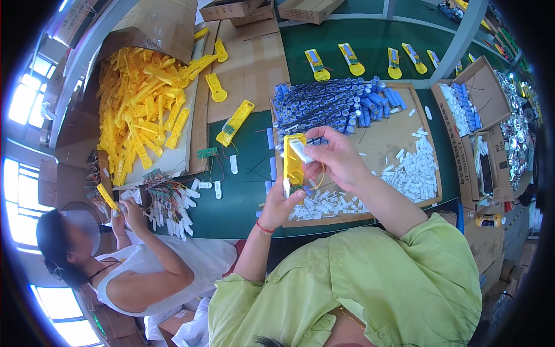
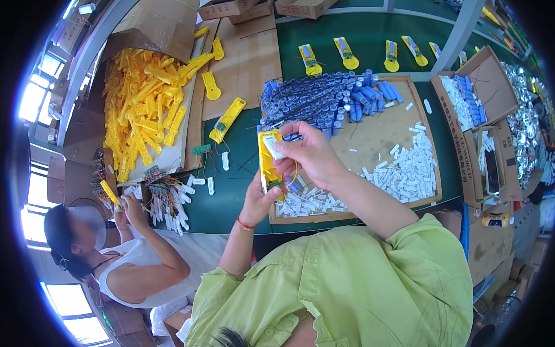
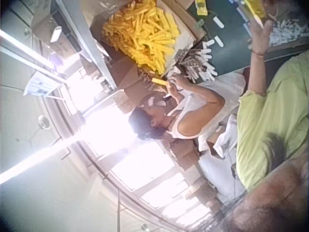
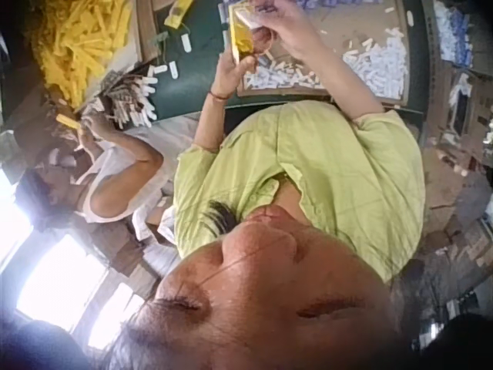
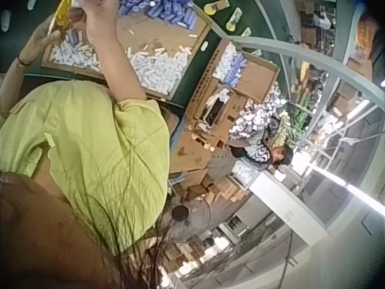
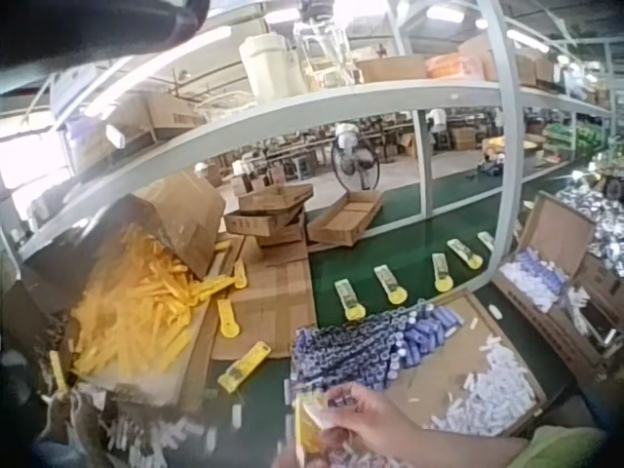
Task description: The person assembles flashlights by inserting circuit boards, batteries, and covers into plastic flashlight casings by hand, then placing the assembled flashlights onto the table.
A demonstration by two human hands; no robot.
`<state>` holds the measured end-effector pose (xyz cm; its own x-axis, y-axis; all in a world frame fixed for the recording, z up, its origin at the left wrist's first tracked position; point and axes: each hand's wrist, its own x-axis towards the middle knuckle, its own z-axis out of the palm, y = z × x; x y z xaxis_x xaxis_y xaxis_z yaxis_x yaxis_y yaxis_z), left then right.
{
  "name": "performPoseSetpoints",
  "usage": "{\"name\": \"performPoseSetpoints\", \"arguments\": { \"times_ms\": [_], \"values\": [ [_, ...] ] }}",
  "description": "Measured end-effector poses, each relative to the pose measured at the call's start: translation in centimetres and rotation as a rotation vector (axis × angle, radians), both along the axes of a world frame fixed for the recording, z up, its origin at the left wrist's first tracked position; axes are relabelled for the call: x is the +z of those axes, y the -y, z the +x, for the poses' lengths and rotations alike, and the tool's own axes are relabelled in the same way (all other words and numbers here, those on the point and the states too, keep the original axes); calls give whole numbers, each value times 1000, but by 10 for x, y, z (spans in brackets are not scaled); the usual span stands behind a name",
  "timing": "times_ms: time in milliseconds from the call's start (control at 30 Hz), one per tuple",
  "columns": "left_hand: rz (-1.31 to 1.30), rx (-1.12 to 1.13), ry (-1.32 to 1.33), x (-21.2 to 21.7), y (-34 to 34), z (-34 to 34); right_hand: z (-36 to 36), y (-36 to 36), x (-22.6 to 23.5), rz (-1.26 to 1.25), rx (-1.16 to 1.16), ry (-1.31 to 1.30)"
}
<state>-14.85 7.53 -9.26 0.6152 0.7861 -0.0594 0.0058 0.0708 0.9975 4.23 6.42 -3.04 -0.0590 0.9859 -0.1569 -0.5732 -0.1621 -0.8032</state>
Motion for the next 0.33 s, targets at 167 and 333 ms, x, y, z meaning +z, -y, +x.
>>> {"name": "performPoseSetpoints", "arguments": {
  "times_ms": [167, 333],
  "values": [
    [95, -29, -53, -2, 24, 11, 5, -5, -22, 122, -329, 588],
    [-126, -71, -61, 6, 41, 18, 17, -11, -36, 612, -698, 1334]
  ]
}}
